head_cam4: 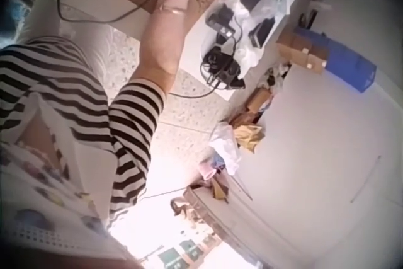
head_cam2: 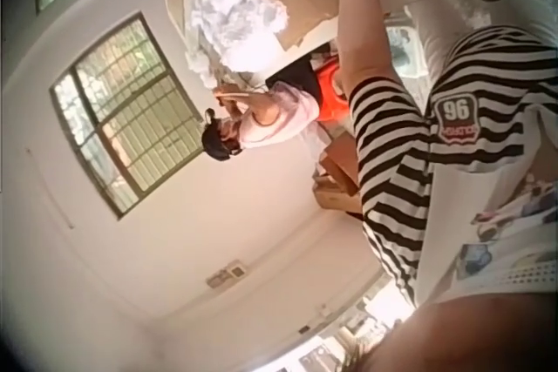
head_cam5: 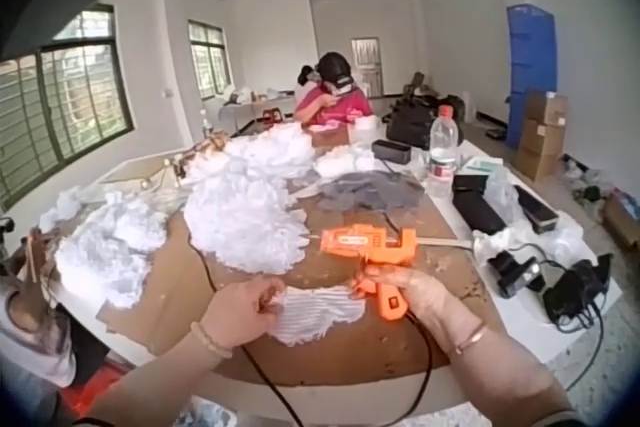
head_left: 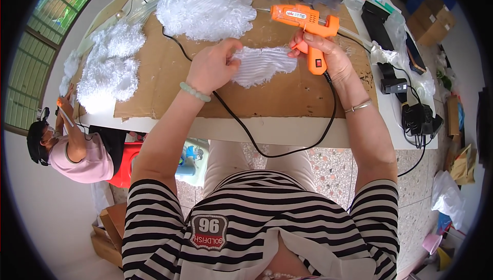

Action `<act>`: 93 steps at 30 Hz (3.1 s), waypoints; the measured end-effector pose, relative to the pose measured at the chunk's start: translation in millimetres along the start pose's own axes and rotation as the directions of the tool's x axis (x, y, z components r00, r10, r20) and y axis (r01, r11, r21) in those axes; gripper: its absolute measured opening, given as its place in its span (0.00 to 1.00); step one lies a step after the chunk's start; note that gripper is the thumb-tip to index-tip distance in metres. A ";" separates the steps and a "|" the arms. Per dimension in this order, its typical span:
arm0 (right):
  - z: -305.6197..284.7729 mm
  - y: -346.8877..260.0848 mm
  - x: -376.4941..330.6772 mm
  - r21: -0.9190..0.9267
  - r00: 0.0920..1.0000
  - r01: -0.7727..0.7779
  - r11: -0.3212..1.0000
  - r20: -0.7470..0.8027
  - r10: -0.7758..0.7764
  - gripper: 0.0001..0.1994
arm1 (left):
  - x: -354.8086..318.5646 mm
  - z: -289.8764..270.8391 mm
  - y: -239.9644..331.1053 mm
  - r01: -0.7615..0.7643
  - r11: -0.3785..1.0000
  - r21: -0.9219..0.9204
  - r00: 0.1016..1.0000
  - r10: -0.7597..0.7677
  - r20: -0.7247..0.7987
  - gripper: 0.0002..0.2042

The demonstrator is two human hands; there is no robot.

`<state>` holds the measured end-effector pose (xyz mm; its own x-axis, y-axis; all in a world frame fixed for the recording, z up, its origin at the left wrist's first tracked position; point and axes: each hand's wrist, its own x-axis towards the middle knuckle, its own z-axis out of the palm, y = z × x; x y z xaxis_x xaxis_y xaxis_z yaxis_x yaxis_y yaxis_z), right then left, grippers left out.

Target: Using a hot glue gun to attach white stuffing material to a base.

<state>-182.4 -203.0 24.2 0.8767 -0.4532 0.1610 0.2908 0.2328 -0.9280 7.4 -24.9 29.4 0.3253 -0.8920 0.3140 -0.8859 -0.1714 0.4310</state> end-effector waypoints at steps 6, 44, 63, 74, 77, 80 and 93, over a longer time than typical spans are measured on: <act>0.1 6.7 0.6 -0.067 1.000 -0.004 0.998 -0.002 0.003 0.13 | 3.5 -1.2 -0.3 -0.217 0.921 0.325 0.916 0.307 -0.258 0.16; -16.1 0.7 17.4 -0.058 0.730 0.233 0.971 -0.649 -0.214 0.09 | 79.9 -3.4 16.1 -0.280 0.917 0.284 0.936 0.327 -0.131 0.07; -23.0 14.0 25.1 -0.190 0.759 0.034 0.981 -0.633 -0.149 0.08 | 217.1 80.0 -38.0 0.070 0.975 0.213 0.998 -0.070 -0.011 0.29; -23.3 13.1 25.9 -0.236 0.772 0.028 0.971 -0.612 -0.171 0.09 | 222.9 67.9 -4.0 0.059 0.947 -0.315 0.992 -0.090 -0.084 0.12; -23.2 15.4 27.7 -0.226 0.772 0.008 0.974 -0.618 -0.150 0.09 | 215.5 59.2 1.2 0.103 0.898 -0.428 0.994 -0.113 0.001 0.11; -19.6 12.2 25.5 -0.201 0.783 0.000 0.980 -0.609 -0.125 0.10 | 197.6 44.4 9.4 0.105 0.824 -0.556 0.994 -0.082 0.065 0.10; -25.5 12.4 22.6 -0.238 0.791 0.075 0.968 -0.577 -0.204 0.09 | 113.3 0.5 17.8 0.056 0.744 -0.666 0.991 0.040 0.127 0.12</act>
<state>-168.7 -232.3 7.7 0.4130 -0.9025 0.1223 0.2566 -0.0135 -0.9664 28.3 -129.3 72.3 0.2454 -0.9440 0.2207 -0.4207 0.1014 0.9015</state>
